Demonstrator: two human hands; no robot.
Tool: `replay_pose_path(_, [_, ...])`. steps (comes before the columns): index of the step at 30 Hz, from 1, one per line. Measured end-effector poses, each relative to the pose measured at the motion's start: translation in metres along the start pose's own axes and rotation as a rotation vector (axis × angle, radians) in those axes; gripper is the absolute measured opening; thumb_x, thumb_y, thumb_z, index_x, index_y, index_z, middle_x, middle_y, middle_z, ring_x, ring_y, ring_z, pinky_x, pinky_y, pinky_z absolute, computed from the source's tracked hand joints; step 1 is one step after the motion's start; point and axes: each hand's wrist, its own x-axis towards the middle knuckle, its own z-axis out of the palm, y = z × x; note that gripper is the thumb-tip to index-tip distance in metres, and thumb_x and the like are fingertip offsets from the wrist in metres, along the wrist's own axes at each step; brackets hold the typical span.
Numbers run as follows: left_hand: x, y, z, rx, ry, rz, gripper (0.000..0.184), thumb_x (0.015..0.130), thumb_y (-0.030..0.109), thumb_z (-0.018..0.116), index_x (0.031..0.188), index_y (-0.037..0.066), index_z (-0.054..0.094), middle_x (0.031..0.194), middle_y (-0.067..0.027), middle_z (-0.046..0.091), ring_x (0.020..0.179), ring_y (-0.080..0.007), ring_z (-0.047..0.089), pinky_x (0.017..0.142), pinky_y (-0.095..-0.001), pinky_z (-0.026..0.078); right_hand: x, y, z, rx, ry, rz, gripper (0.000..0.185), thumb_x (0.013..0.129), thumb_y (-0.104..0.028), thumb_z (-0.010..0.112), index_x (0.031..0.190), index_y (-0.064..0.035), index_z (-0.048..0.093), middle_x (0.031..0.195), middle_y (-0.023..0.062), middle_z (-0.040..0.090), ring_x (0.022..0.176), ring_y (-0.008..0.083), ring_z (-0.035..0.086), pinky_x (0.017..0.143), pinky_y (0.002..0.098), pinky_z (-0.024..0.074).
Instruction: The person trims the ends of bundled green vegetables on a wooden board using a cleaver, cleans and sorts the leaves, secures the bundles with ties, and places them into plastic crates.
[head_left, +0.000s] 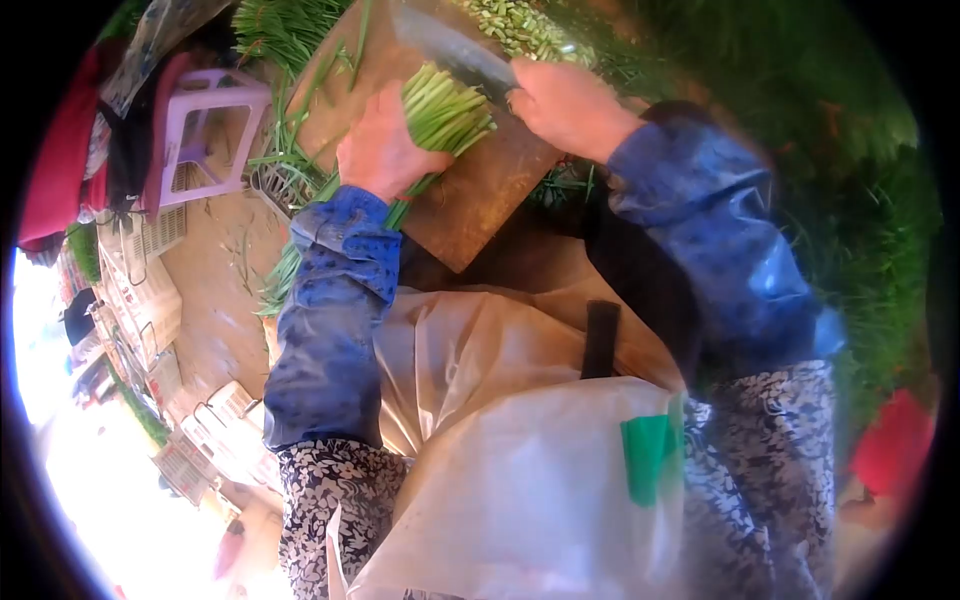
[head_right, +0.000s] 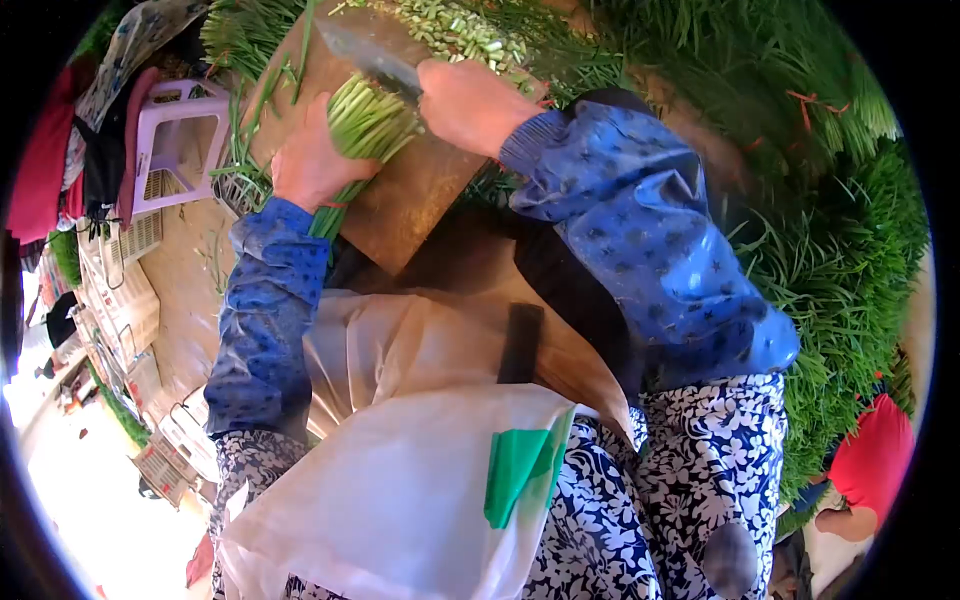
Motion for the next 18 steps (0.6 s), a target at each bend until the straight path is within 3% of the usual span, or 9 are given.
replay_pose_path(5, [-0.001,-0.005,0.002,-0.007,0.072,0.072,0.089,0.052,0.037,0.082,0.129,0.009,0.045,0.116,-0.0175,0.058,0.107,-0.0373,0.059,0.084,-0.0475,0.049,0.022,0.005,0.015,-0.060,-0.092,-0.122,0.022,0.087,-0.020,0.055,0.093,0.0015,0.056,0.082,0.0251,0.062,0.081,0.0454,0.059,0.072,0.0499,0.0468])
replay_pose_path(6, [-0.004,-0.002,-0.003,-0.014,0.026,0.047,0.088,0.053,0.036,0.083,0.128,0.009,0.047,0.115,-0.0170,0.060,0.106,-0.0368,0.060,0.083,-0.0460,0.050,0.056,0.020,0.045,-0.060,-0.096,-0.167,0.022,0.086,-0.018,0.054,0.094,0.0015,0.057,0.084,0.0252,0.062,0.083,0.0456,0.059,0.073,0.0512,0.0472])
replay_pose_path(8, [0.004,-0.005,-0.005,-0.010,0.033,0.035,0.087,0.053,0.036,0.083,0.127,0.008,0.048,0.113,-0.0166,0.061,0.105,-0.0363,0.061,0.083,-0.0446,0.050,0.067,-0.002,0.047,-0.105,0.033,-0.140,0.017,0.085,-0.014,0.053,0.093,0.0009,0.057,0.083,0.0249,0.062,0.082,0.0432,0.061,0.072,0.0514,0.0475])
replay_pose_path(11, [0.002,-0.019,-0.013,-0.165,0.050,0.098,0.083,0.054,0.035,0.082,0.126,0.007,0.051,0.109,-0.0161,0.065,0.101,-0.0355,0.063,0.085,-0.0419,0.050,0.064,-0.020,0.031,-0.332,0.050,-0.198,0.016,0.085,-0.008,0.052,0.099,-0.0015,0.056,0.077,0.0258,0.061,0.078,0.0402,0.063,0.064,0.0507,0.0478])
replay_pose_path(14, [-0.011,-0.016,-0.033,-0.302,0.111,0.034,0.083,0.056,0.032,0.082,0.127,0.006,0.051,0.109,-0.0173,0.066,0.100,-0.0338,0.065,0.088,-0.0389,0.050,0.055,-0.006,0.023,-0.475,0.083,-0.207,0.034,0.084,-0.007,0.054,0.117,-0.0053,0.050,0.078,0.0243,0.061,0.070,0.0385,0.063,0.055,0.0481,0.0479])
replay_pose_path(16, [-0.023,-0.020,-0.050,-0.417,0.232,0.080,0.084,0.056,0.031,0.082,0.129,0.002,0.049,0.112,-0.0190,0.065,0.102,-0.0322,0.065,0.090,-0.0374,0.050,0.042,0.008,0.047,-0.606,0.244,-0.258,0.048,0.083,-0.005,0.054,0.130,-0.0063,0.044,0.090,0.0234,0.062,0.065,0.0368,0.063,0.054,0.0461,0.0482])
replay_pose_path(17, [-0.025,-0.029,-0.058,-0.424,0.322,0.133,0.085,0.056,0.022,0.084,0.130,-0.001,0.048,0.113,-0.0181,0.064,0.102,-0.0278,0.065,0.089,-0.0347,0.051,0.037,0.010,0.055,-0.625,0.211,-0.235,0.054,0.082,-0.005,0.056,0.134,-0.0065,0.043,0.095,0.0233,0.061,0.067,0.0366,0.063,0.055,0.0459,0.0488])
replay_pose_path(18, [-0.029,-0.030,-0.072,-0.404,0.355,0.137,0.085,0.056,0.022,0.084,0.130,-0.001,0.048,0.113,-0.0181,0.064,0.102,-0.0278,0.065,0.089,-0.0347,0.051,0.033,0.010,0.062,-0.640,0.183,-0.212,0.059,0.081,-0.005,0.058,0.137,-0.0067,0.041,0.101,0.0231,0.060,0.068,0.0364,0.063,0.055,0.0456,0.0493])
